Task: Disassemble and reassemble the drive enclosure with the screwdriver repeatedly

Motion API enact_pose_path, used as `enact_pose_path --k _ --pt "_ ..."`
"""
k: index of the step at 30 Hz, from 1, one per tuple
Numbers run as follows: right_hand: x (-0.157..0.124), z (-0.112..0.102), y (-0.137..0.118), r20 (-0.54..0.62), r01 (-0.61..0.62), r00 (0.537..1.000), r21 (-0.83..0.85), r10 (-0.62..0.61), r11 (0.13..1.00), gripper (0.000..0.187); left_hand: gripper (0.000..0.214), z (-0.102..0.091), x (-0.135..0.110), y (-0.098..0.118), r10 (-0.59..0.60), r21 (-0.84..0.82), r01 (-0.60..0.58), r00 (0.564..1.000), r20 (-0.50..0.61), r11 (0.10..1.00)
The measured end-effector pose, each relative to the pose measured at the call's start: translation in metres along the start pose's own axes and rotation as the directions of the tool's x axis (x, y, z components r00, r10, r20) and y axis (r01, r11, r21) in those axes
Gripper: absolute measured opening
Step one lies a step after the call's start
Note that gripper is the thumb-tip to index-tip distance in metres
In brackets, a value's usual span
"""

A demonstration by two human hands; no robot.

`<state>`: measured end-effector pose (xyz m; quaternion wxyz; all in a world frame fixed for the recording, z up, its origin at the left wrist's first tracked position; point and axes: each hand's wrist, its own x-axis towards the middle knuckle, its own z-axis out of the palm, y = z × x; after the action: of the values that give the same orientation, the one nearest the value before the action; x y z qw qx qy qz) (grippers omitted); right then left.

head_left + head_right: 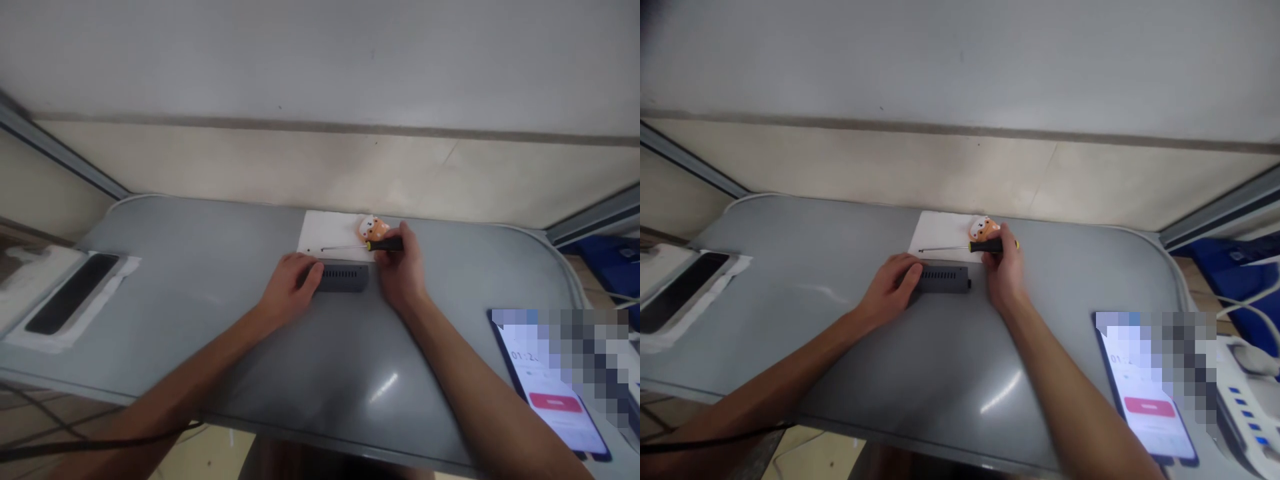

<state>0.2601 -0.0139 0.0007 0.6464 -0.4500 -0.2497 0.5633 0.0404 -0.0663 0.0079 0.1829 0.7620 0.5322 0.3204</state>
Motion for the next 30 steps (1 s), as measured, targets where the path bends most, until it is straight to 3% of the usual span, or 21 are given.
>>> enact_pose_path --k 4,9,12,17,24,30 --pt "-0.003 0.002 -0.001 0.002 -0.034 0.999 0.044 0.034 0.998 0.042 0.044 0.004 -0.001 -0.006 -0.009 -0.098 0.008 1.000 -0.010 0.995" --pt "-0.011 0.004 -0.008 0.052 0.001 0.999 -0.070 0.002 0.998 0.037 0.053 0.002 -0.010 -0.013 0.025 -0.276 -0.042 0.998 -0.065 0.960" --pt "-0.014 0.004 -0.011 0.095 0.042 0.995 -0.135 -0.029 0.990 0.038 0.053 0.002 -0.011 -0.010 0.073 -0.266 -0.116 0.983 -0.167 0.957" --pt "-0.009 0.000 -0.004 0.084 -0.003 0.996 -0.063 0.009 0.998 0.038 0.045 0.005 -0.012 -0.005 0.122 -0.203 -0.185 0.949 -0.289 0.962" --pt "-0.008 0.001 -0.005 0.067 0.021 0.998 -0.005 -0.021 1.000 0.034 0.046 0.009 -0.014 -0.003 0.210 -0.164 -0.267 0.931 -0.300 0.950" --pt "-0.006 0.003 -0.007 0.078 -0.037 0.996 0.061 0.032 0.997 0.035 0.043 0.010 -0.013 -0.002 0.221 -0.135 -0.277 0.920 -0.325 0.951"
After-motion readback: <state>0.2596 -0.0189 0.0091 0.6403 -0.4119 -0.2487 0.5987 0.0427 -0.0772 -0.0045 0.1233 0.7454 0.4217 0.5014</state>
